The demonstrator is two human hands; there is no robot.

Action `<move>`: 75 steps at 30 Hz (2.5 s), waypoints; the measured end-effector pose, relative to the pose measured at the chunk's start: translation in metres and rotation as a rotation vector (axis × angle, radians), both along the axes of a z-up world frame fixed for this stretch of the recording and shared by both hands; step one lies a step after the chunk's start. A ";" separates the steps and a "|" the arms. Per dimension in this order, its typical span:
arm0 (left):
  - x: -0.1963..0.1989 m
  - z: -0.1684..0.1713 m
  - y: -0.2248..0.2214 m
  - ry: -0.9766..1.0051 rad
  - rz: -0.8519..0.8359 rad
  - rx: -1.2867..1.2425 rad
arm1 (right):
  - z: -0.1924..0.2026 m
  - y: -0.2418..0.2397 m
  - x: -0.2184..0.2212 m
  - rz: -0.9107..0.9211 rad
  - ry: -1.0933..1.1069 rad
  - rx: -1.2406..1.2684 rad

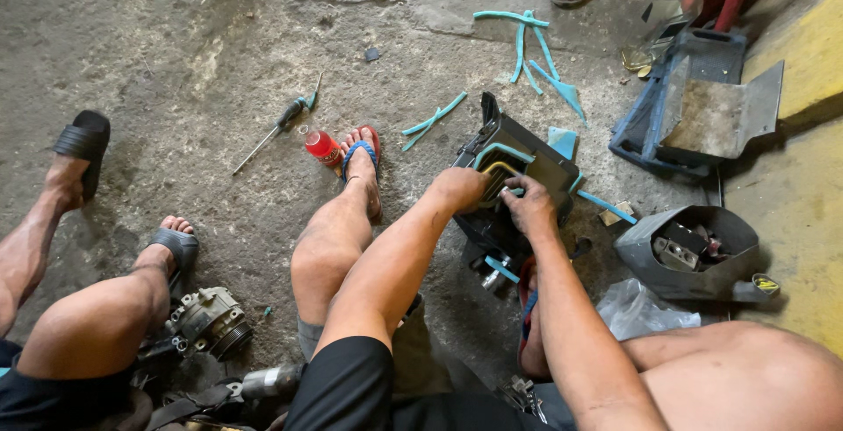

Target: The person sits on the floor and works on a black electronic device, adjusting internal components and wires. They apply a red liquid from a bottle onto a blue sponge and use it to clean parts of the device.

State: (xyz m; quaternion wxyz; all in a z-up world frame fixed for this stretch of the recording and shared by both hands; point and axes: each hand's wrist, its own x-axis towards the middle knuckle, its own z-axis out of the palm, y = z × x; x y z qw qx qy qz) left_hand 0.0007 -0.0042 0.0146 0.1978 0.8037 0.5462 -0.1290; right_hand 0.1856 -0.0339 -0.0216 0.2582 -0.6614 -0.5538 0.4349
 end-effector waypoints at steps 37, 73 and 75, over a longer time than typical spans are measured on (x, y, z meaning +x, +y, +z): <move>0.013 -0.018 -0.015 -0.256 0.112 -0.017 | -0.024 0.001 -0.002 -0.029 0.104 0.237; 0.043 0.023 -0.022 -0.244 0.406 -0.046 | -0.071 -0.005 0.005 -0.454 0.569 0.226; 0.045 0.024 -0.019 -0.249 0.498 -0.005 | -0.072 -0.004 0.005 -0.443 0.569 0.233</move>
